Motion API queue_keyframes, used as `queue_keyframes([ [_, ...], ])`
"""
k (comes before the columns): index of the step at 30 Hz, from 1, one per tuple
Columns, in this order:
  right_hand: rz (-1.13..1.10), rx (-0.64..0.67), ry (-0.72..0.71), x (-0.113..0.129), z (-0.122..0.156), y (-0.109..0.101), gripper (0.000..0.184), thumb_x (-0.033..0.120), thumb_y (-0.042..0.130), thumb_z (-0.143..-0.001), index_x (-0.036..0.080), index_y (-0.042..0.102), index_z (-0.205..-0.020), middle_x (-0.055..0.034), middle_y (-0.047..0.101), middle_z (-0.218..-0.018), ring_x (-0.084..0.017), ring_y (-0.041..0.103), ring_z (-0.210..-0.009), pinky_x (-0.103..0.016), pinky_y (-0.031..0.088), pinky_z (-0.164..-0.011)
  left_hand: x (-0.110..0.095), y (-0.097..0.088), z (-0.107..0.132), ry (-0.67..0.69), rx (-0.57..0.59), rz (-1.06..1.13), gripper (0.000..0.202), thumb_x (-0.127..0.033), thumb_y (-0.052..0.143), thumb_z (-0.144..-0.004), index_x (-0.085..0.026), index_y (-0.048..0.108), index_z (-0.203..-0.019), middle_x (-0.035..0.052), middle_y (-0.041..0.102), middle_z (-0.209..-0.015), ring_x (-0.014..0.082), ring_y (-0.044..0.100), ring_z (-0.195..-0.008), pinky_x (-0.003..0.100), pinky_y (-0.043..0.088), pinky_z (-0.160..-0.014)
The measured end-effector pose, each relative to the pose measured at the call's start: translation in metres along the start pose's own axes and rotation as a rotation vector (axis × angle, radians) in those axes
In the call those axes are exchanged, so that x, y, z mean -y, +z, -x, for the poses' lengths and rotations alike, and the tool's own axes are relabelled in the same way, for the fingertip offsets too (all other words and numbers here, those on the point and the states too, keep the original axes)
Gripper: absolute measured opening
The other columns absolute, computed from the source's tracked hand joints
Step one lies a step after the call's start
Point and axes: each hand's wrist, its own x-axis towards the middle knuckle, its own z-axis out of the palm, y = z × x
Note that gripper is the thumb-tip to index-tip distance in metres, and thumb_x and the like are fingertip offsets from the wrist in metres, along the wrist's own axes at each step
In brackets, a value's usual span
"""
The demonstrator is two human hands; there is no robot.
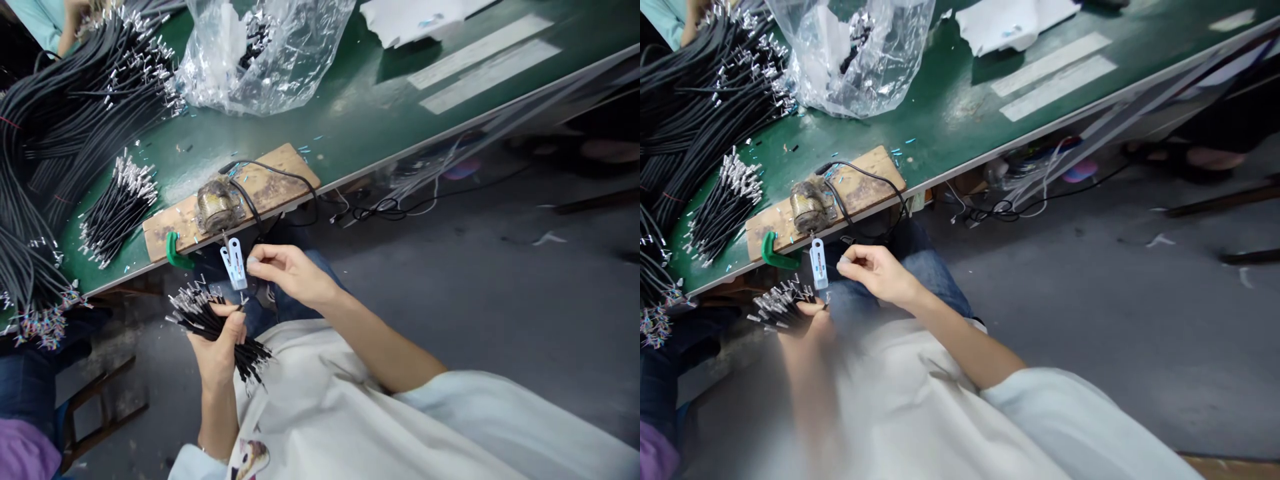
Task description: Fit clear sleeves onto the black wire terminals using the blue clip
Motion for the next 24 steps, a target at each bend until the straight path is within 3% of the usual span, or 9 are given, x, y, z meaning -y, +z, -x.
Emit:
queue_keyframes([
  [3,0.116,-0.012,-0.248,-0.003,0.007,0.003,0.015,0.026,0.057,-0.082,0.013,0.059,-0.075,-0.0023,0.054,-0.072,-0.011,0.05,-0.065,-0.025,0.04,-0.059,-0.001,-0.003,-0.002,0.051,-0.01,-0.099,0.007,-0.016,0.072,-0.062,-0.015,0.065,-0.06,-0.0056,0.053,-0.049,0.0025,0.045,-0.034,0.013,0.037,-0.035],
  [6,0.344,-0.117,-0.54,-0.009,0.018,0.007,0.01,0.021,0.064,-0.078,0.014,0.061,-0.084,-0.0053,0.056,-0.079,-0.015,0.052,-0.074,-0.028,0.043,-0.065,0.0,-0.008,-0.005,0.107,0.017,-0.215,0.006,-0.015,0.068,-0.066,-0.016,0.065,-0.06,-0.0058,0.051,-0.043,0.0043,0.046,-0.034,0.015,0.038,-0.036],
  [8,0.494,-0.151,-0.659,-0.011,0.023,0.008,0.017,0.02,0.067,-0.076,0.014,0.06,-0.091,-0.0075,0.058,-0.083,-0.017,0.051,-0.078,-0.032,0.044,-0.069,0.002,-0.011,-0.006,0.123,0.047,-0.265,0.008,-0.016,0.067,-0.068,-0.016,0.065,-0.061,-0.0055,0.05,-0.041,0.0051,0.046,-0.034,0.016,0.038,-0.036],
  [10,0.564,-0.131,-0.707,-0.011,0.025,0.01,0.013,0.018,0.065,-0.079,0.014,0.06,-0.089,-0.0086,0.059,-0.083,-0.017,0.051,-0.078,-0.033,0.044,-0.068,0.003,-0.013,-0.006,0.122,0.101,-0.314,0.01,-0.019,0.066,-0.07,-0.015,0.065,-0.06,-0.0049,0.049,-0.04,0.0056,0.044,-0.033,0.017,0.037,-0.035],
  [12,0.59,-0.133,-0.706,-0.009,0.024,0.012,0.004,0.014,0.06,-0.081,0.014,0.058,-0.078,-0.0069,0.058,-0.075,-0.016,0.049,-0.072,-0.032,0.043,-0.066,0.004,-0.013,-0.006,0.116,0.153,-0.39,0.013,-0.021,0.066,-0.07,-0.015,0.066,-0.059,-0.0044,0.048,-0.04,0.0057,0.043,-0.033,0.018,0.037,-0.036],
  [17,0.643,-0.186,-0.487,-0.007,0.02,0.014,0.028,0.015,0.055,-0.082,0.016,0.047,-0.055,-0.0003,0.048,-0.056,-0.013,0.044,-0.059,-0.028,0.038,-0.057,0.005,-0.011,-0.005,0.093,0.202,-0.45,0.009,-0.018,0.069,-0.067,-0.015,0.067,-0.059,-0.001,0.062,-0.054,0.0084,0.055,-0.052,0.019,0.047,-0.055],
  [21,0.42,-0.258,-0.28,-0.008,0.019,0.007,0.03,0.024,0.055,-0.083,0.016,0.051,-0.054,-0.0001,0.05,-0.055,-0.011,0.046,-0.055,-0.026,0.038,-0.053,0.006,-0.007,-0.001,0.019,0.12,-0.383,0.014,-0.021,0.069,-0.066,-0.014,0.064,-0.055,-0.0045,0.05,-0.042,0.005,0.043,-0.039,0.016,0.037,-0.04],
  [24,0.146,-0.14,-0.226,-0.01,0.022,0.002,0.016,0.029,0.062,-0.078,0.016,0.059,-0.068,-0.0028,0.061,-0.067,-0.013,0.057,-0.065,-0.026,0.044,-0.061,0.008,-0.007,-0.002,-0.045,0.12,-0.3,0.019,-0.027,0.07,-0.067,-0.014,0.062,-0.055,-0.0052,0.046,-0.037,0.0046,0.04,-0.032,0.016,0.034,-0.034],
])
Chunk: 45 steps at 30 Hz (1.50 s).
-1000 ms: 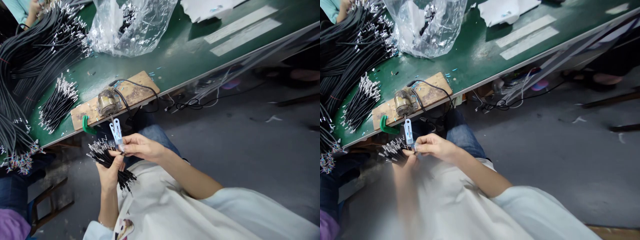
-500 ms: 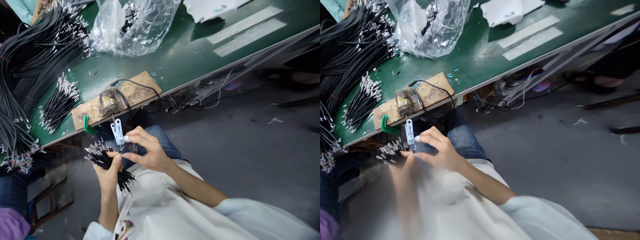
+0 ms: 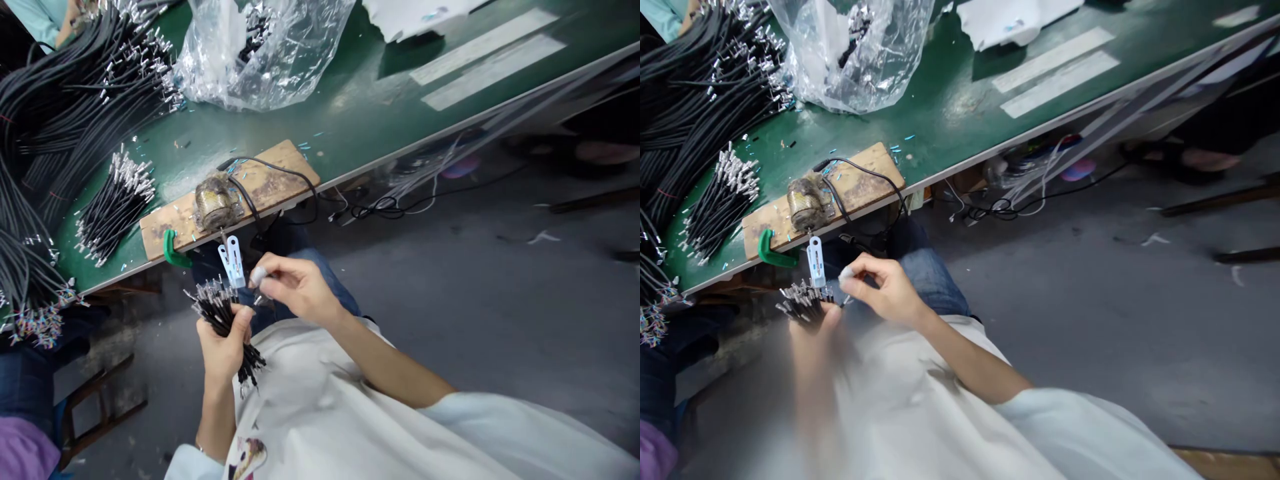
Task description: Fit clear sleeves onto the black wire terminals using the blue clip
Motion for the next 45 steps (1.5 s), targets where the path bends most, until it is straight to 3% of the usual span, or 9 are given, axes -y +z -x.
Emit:
queue_keyframes([
  [4,-0.189,0.106,0.145,-0.003,0.009,0.004,0.023,0.031,0.072,-0.068,0.016,0.06,-0.081,-0.0058,0.068,-0.077,-0.017,0.064,-0.074,-0.029,0.051,-0.067,0.001,0.003,-0.002,-0.091,0.015,0.187,0.03,-0.038,0.076,-0.06,-0.013,0.06,-0.054,-0.0052,0.045,-0.037,0.0032,0.038,-0.029,0.015,0.033,-0.03],
  [7,-0.078,-0.08,0.176,-0.004,0.014,0.013,0.019,0.029,0.073,-0.067,0.017,0.06,-0.074,-0.0045,0.067,-0.067,-0.017,0.065,-0.063,-0.029,0.052,-0.058,0.001,0.007,-0.001,-0.175,-0.025,0.283,0.035,-0.039,0.079,-0.055,-0.012,0.058,-0.052,-0.0041,0.048,-0.04,0.0023,0.038,-0.029,0.014,0.033,-0.029],
  [10,0.18,-0.28,-0.131,-0.004,0.018,0.021,0.01,0.018,0.068,-0.071,0.019,0.06,-0.067,-0.0029,0.065,-0.061,-0.016,0.061,-0.056,-0.028,0.049,-0.053,0.002,0.012,0.0,-0.189,-0.077,0.327,0.035,-0.039,0.078,-0.056,-0.012,0.056,-0.053,-0.0043,0.047,-0.041,0.0021,0.037,-0.029,0.014,0.033,-0.029],
  [13,0.308,-0.275,-0.383,-0.005,0.019,0.023,0.013,0.008,0.061,-0.073,0.02,0.059,-0.067,-0.0026,0.064,-0.061,-0.015,0.059,-0.059,-0.028,0.048,-0.055,0.003,0.014,0.001,-0.192,-0.124,0.346,0.035,-0.038,0.077,-0.059,-0.012,0.054,-0.053,-0.0053,0.044,-0.039,0.002,0.036,-0.03,0.013,0.033,-0.029],
  [20,0.1,-0.131,0.038,-0.012,0.012,0.015,0.009,0.018,0.058,-0.074,0.016,0.061,-0.081,-0.0032,0.061,-0.072,-0.014,0.057,-0.064,-0.026,0.047,-0.059,0.002,0.014,0.0,-0.212,-0.109,0.404,0.036,-0.037,0.079,-0.057,-0.011,0.054,-0.056,-0.0051,0.047,-0.043,0.0006,0.035,-0.03,0.012,0.032,-0.029],
  [24,0.086,-0.041,-0.005,-0.007,0.01,0.016,0.011,0.023,0.062,-0.075,0.017,0.06,-0.066,-0.003,0.058,-0.067,-0.014,0.051,-0.066,-0.028,0.042,-0.063,0.002,0.011,-0.001,-0.194,-0.077,0.367,0.036,-0.038,0.077,-0.061,-0.011,0.053,-0.055,-0.006,0.041,-0.037,0.0015,0.035,-0.029,0.012,0.028,-0.028],
  [32,-0.657,0.328,0.533,-0.007,0.0,0.011,0.037,0.044,0.076,-0.061,0.014,0.053,-0.064,0.0036,0.048,-0.056,-0.008,0.044,-0.051,-0.024,0.037,-0.052,0.003,0.003,-0.002,-0.007,0.036,0.232,0.027,-0.041,0.077,-0.058,-0.016,0.067,-0.06,-0.0025,0.047,-0.046,0.005,0.039,-0.034,0.019,0.031,-0.034],
  [38,-0.527,0.117,0.42,0.003,-0.033,0.01,0.041,0.047,0.076,-0.058,0.014,0.052,-0.056,0.0057,0.044,-0.05,-0.005,0.035,-0.048,-0.021,0.028,-0.048,0.001,-0.001,0.002,0.054,-0.036,0.188,0.023,-0.037,0.077,-0.058,-0.019,0.062,-0.063,-0.0024,0.049,-0.054,0.0064,0.041,-0.037,0.021,0.03,-0.035],
  [45,-0.584,0.226,0.369,0.014,-0.048,0.026,0.047,0.058,0.07,-0.063,0.012,0.06,-0.062,0.0018,0.049,-0.057,-0.007,0.038,-0.051,-0.021,0.031,-0.049,-0.019,-0.001,0.0,0.106,-0.07,0.179,0.021,-0.037,0.077,-0.059,-0.023,0.061,-0.063,-0.0007,0.048,-0.054,0.0095,0.042,-0.038,0.023,0.034,-0.035],
])
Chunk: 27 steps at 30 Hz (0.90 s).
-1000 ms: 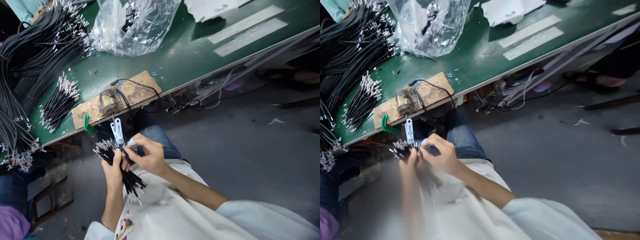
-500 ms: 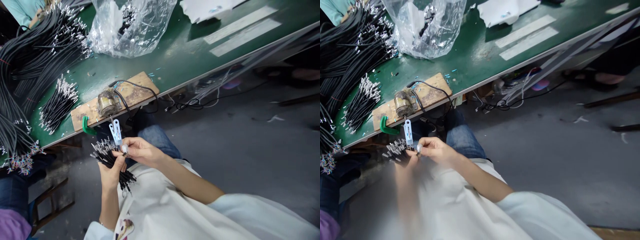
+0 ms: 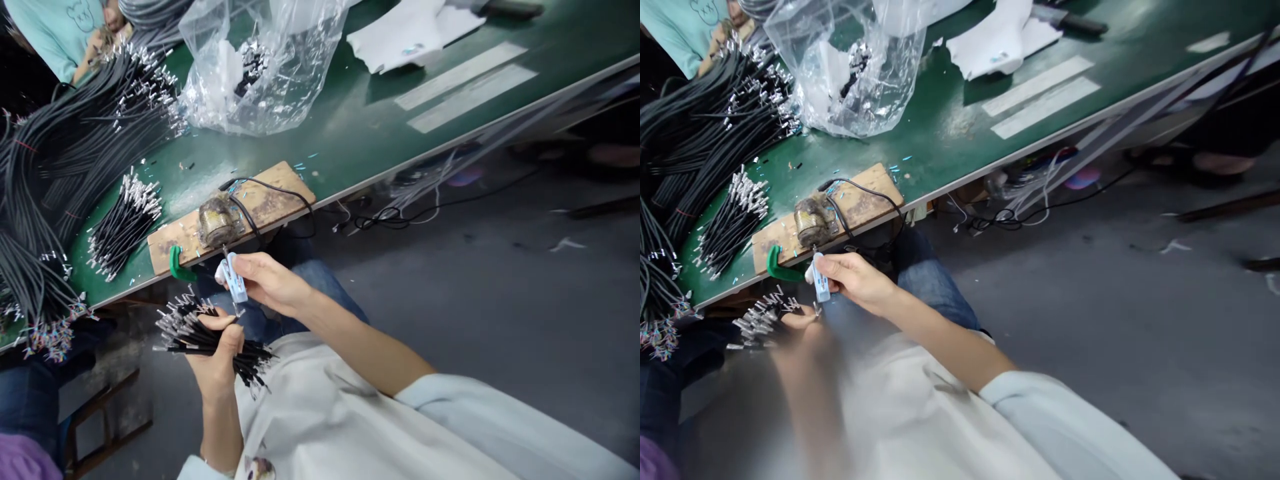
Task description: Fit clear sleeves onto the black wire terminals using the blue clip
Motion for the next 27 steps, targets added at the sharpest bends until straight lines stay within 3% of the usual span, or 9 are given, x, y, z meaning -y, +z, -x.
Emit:
queue_keyframes([
  [5,-0.148,0.032,0.029,-0.004,0.0,0.002,0.043,0.054,0.07,-0.065,0.012,0.06,-0.063,-0.0002,0.052,-0.06,-0.008,0.044,-0.054,-0.021,0.035,-0.05,0.007,0.004,-0.006,0.001,-0.019,0.027,0.018,-0.033,0.076,-0.061,-0.023,0.062,-0.066,-0.0003,0.054,-0.062,0.008,0.044,-0.038,0.023,0.034,-0.035],
  [10,-0.221,0.102,0.091,-0.01,0.001,-0.004,0.047,0.058,0.066,-0.068,0.012,0.06,-0.064,-0.001,0.053,-0.058,-0.009,0.046,-0.055,-0.022,0.037,-0.053,0.016,0.006,-0.007,-0.013,-0.01,0.032,0.017,-0.033,0.074,-0.063,-0.021,0.063,-0.067,-0.0031,0.051,-0.055,0.0066,0.043,-0.035,0.022,0.033,-0.034],
  [16,-0.218,-0.064,0.087,-0.018,0.008,-0.029,0.043,0.055,0.07,-0.066,0.013,0.063,-0.071,-0.0002,0.055,-0.059,-0.008,0.042,-0.051,-0.021,0.032,-0.049,0.015,0.004,-0.004,-0.032,-0.001,0.056,0.021,-0.034,0.076,-0.061,-0.019,0.062,-0.065,-0.0027,0.049,-0.056,0.0054,0.041,-0.035,0.021,0.031,-0.033],
  [20,0.088,-0.233,-0.053,-0.015,0.026,-0.038,0.033,0.045,0.07,-0.068,0.014,0.063,-0.074,0.0012,0.053,-0.059,-0.009,0.042,-0.053,-0.023,0.032,-0.052,0.018,0.0,-0.003,-0.066,0.004,0.025,0.022,-0.036,0.077,-0.059,-0.018,0.066,-0.066,0.0006,0.055,-0.062,0.0058,0.043,-0.035,0.022,0.033,-0.033],
  [23,0.429,-0.38,-0.254,-0.014,0.04,-0.031,0.018,0.032,0.064,-0.076,0.016,0.06,-0.07,0.0011,0.052,-0.061,-0.01,0.043,-0.055,-0.024,0.033,-0.052,0.022,-0.002,-0.002,-0.095,0.014,-0.034,0.021,-0.037,0.075,-0.061,-0.018,0.067,-0.064,0.0029,0.062,-0.071,0.0055,0.044,-0.038,0.023,0.038,-0.037],
  [25,0.67,-0.392,-0.45,-0.014,0.047,-0.022,0.014,0.022,0.06,-0.079,0.016,0.058,-0.067,0.0004,0.051,-0.061,-0.011,0.044,-0.058,-0.025,0.035,-0.054,0.027,-0.003,0.0,-0.127,0.055,-0.066,0.021,-0.036,0.073,-0.063,-0.016,0.067,-0.06,0.0014,0.06,-0.062,0.0062,0.045,-0.04,0.022,0.04,-0.041],
  [27,0.907,-0.299,-0.59,-0.014,0.05,-0.014,0.01,0.019,0.064,-0.077,0.014,0.06,-0.069,-0.0018,0.054,-0.065,-0.014,0.046,-0.064,-0.027,0.037,-0.06,0.033,-0.004,0.003,-0.163,0.104,-0.087,0.028,-0.039,0.071,-0.065,-0.015,0.063,-0.054,-0.0008,0.053,-0.049,0.0073,0.044,-0.04,0.022,0.04,-0.041],
])
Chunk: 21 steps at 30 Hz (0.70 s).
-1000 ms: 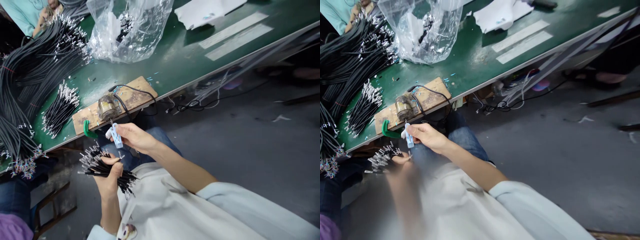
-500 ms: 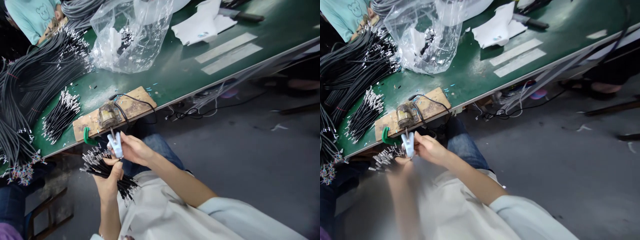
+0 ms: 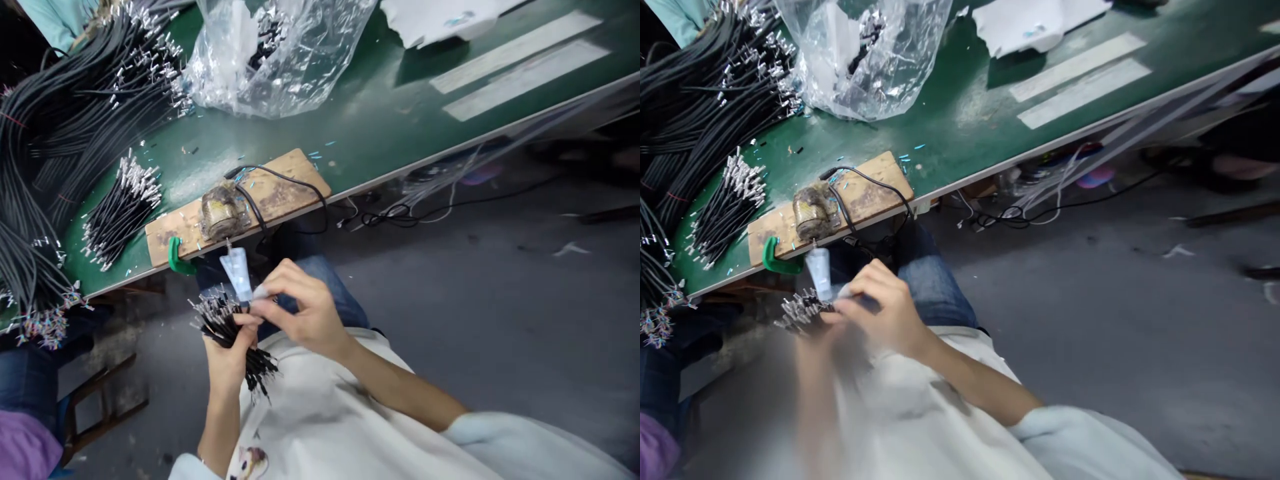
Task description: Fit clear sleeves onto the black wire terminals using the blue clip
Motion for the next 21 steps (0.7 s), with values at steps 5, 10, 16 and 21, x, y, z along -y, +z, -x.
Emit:
queue_keyframes([
  [5,0.082,0.229,-0.068,0.005,-0.002,0.001,0.012,0.016,0.065,-0.077,0.011,0.062,-0.067,-0.005,0.054,-0.07,-0.016,0.047,-0.07,-0.029,0.04,-0.064,0.012,-0.001,0.004,-0.063,0.0,-0.024,0.037,-0.045,0.069,-0.065,-0.015,0.056,-0.048,-0.0032,0.046,-0.041,0.0067,0.041,-0.039,0.02,0.036,-0.039],
  [10,-0.059,0.037,0.001,0.001,0.003,0.007,0.022,0.01,0.06,-0.078,0.014,0.056,-0.057,0.0,0.05,-0.061,-0.012,0.045,-0.063,-0.029,0.037,-0.063,0.01,-0.006,0.001,-0.09,-0.095,0.023,0.028,-0.035,0.076,-0.059,-0.013,0.065,-0.071,-0.0028,0.053,-0.048,0.0078,0.048,-0.041,0.021,0.042,-0.041],
  [16,-0.742,-0.067,0.443,-0.005,0.011,0.027,0.021,0.026,0.068,-0.072,0.015,0.061,-0.056,0.0012,0.047,-0.066,-0.009,0.048,-0.056,-0.024,0.036,-0.052,0.001,0.006,0.003,-0.073,-0.102,0.199,0.032,-0.041,0.078,-0.058,-0.014,0.06,-0.058,-0.005,0.046,-0.043,0.0039,0.04,-0.035,0.017,0.037,-0.035],
  [21,-1.122,0.148,0.723,-0.012,0.013,0.028,0.03,0.038,0.075,-0.066,0.015,0.058,-0.057,0.0031,0.046,-0.056,-0.008,0.046,-0.049,-0.023,0.036,-0.049,-0.005,0.01,0.003,-0.129,-0.037,0.322,0.033,-0.042,0.079,-0.056,-0.015,0.061,-0.055,-0.0038,0.051,-0.048,0.0017,0.037,-0.033,0.016,0.033,-0.033],
])
